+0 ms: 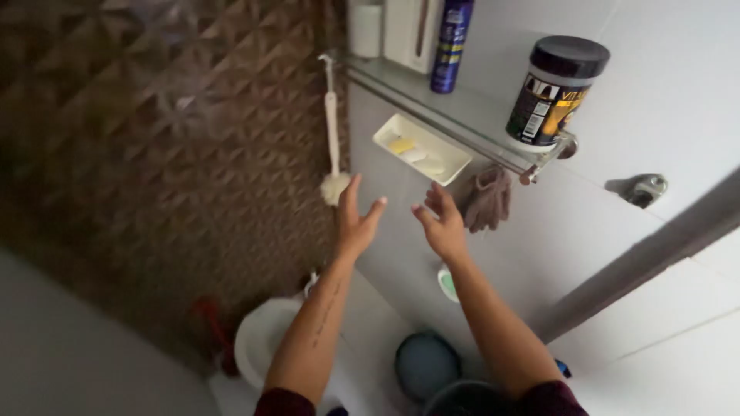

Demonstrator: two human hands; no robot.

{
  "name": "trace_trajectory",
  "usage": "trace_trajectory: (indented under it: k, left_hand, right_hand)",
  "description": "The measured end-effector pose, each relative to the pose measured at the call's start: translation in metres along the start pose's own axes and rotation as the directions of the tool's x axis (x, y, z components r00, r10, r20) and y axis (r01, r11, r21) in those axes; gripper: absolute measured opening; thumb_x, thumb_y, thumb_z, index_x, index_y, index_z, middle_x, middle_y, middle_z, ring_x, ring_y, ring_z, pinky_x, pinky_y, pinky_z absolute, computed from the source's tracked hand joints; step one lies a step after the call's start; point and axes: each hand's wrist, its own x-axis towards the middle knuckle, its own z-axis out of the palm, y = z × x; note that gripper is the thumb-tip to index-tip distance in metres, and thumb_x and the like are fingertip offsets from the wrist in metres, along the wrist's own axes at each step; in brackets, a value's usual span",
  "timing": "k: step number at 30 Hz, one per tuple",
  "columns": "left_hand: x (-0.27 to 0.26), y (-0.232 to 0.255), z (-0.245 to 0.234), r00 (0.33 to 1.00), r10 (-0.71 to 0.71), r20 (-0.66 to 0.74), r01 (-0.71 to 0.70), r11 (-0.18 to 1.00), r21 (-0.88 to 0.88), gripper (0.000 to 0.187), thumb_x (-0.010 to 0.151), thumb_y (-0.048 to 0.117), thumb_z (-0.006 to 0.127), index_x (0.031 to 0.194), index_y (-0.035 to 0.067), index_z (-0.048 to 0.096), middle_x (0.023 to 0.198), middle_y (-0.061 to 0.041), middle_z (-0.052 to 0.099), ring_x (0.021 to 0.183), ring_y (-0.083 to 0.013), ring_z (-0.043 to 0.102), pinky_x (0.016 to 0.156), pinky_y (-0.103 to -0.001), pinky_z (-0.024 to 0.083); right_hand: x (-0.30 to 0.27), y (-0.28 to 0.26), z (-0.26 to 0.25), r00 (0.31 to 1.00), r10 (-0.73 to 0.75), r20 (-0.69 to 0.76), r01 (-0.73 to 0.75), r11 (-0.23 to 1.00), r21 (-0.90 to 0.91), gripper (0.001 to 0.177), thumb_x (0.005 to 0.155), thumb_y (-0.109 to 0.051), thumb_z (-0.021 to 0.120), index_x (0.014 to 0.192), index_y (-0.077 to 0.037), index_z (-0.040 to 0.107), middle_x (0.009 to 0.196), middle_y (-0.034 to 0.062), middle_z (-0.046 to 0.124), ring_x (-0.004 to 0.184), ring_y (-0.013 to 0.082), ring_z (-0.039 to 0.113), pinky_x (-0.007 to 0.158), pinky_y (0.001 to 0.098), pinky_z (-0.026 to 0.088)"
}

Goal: Organizing various hygiene products on a shelf and cleaning the glass surface with a cloth.

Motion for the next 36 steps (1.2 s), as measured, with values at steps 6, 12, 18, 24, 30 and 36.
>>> trace_trajectory:
  k: [6,12,18,24,30,36]
  left_hand:
    - [0.068,0.009,0.019,0.975,0.081,0.205,-0.047,0.985,-0.168,0.076,0.092,0.03,0.076,0.154,0.003,0.041,0.153,-0.023,0.044,0.143,-0.0352,0.042,0.117,-0.045,0.034]
    - [0.112,0.002,0.04,0.957,0.177,0.23,-0.105,0.95,-0.293,0.074,0.093,0.033,0.075,0.153,0.003,0.044,0.152,-0.018,0.051,0.142,-0.0315,0.05,0.118,-0.042,0.04]
    - [0.125,0.011,0.058,0.926,0.153,0.344,0.015,0.899,-0.438,0.075,0.089,0.032,0.074,0.151,0.004,0.042,0.152,-0.018,0.047,0.139,-0.0312,0.048,0.107,-0.042,0.042]
    - [0.139,0.098,0.079,0.832,0.473,0.288,-0.295,0.818,-0.493,0.071,0.092,0.033,0.077,0.151,0.004,0.048,0.142,-0.02,0.058,0.133,-0.0334,0.057,0.112,-0.042,0.047]
    - [0.169,0.15,0.171,0.713,0.607,0.352,-0.429,0.774,-0.465,0.108,0.069,0.033,0.097,0.148,-0.007,0.035,0.139,-0.031,0.051,0.13,-0.0422,0.051,0.107,-0.048,0.044]
    - [0.156,0.211,0.167,0.758,0.43,0.49,-0.107,0.823,-0.558,0.106,0.058,0.031,0.098,0.142,0.005,0.039,0.131,-0.018,0.062,0.116,-0.034,0.067,0.092,-0.043,0.057]
  right_hand:
    - [0.034,-0.009,-0.006,0.99,-0.052,-0.132,0.057,0.998,0.032,0.077,0.09,-0.026,0.077,0.154,-0.004,0.04,0.147,0.0188,0.054,0.137,0.0274,0.053,0.109,0.0382,0.048]
    - [0.051,-0.047,-0.007,0.96,-0.068,-0.273,0.037,0.992,-0.119,0.074,0.089,-0.027,0.076,0.153,-0.006,0.045,0.144,0.0195,0.059,0.134,0.0278,0.057,0.109,0.0374,0.047]
    - [0.055,-0.05,-0.02,0.939,-0.125,-0.322,0.072,0.983,-0.17,0.068,0.09,-0.023,0.075,0.15,-0.006,0.048,0.138,0.0176,0.062,0.125,0.0244,0.063,0.103,0.0357,0.052]
    - [0.048,-0.111,-0.079,0.758,-0.254,-0.6,0.139,0.963,-0.233,0.055,0.098,-0.026,0.074,0.144,0.002,0.063,0.107,0.0199,0.066,0.094,0.0186,0.063,0.081,0.0321,0.056]
    - [0.078,-0.183,-0.14,0.745,-0.337,-0.575,0.016,0.872,-0.489,0.104,0.087,-0.035,0.086,0.159,0.003,0.021,0.15,0.0317,0.04,0.136,0.037,0.047,0.097,0.0412,0.058]
    - [0.104,-0.204,-0.147,0.848,-0.19,-0.494,0.045,0.956,-0.29,0.123,0.072,-0.036,0.089,0.157,0.006,0.01,0.149,0.0333,0.04,0.134,0.041,0.054,0.1,0.0494,0.058]
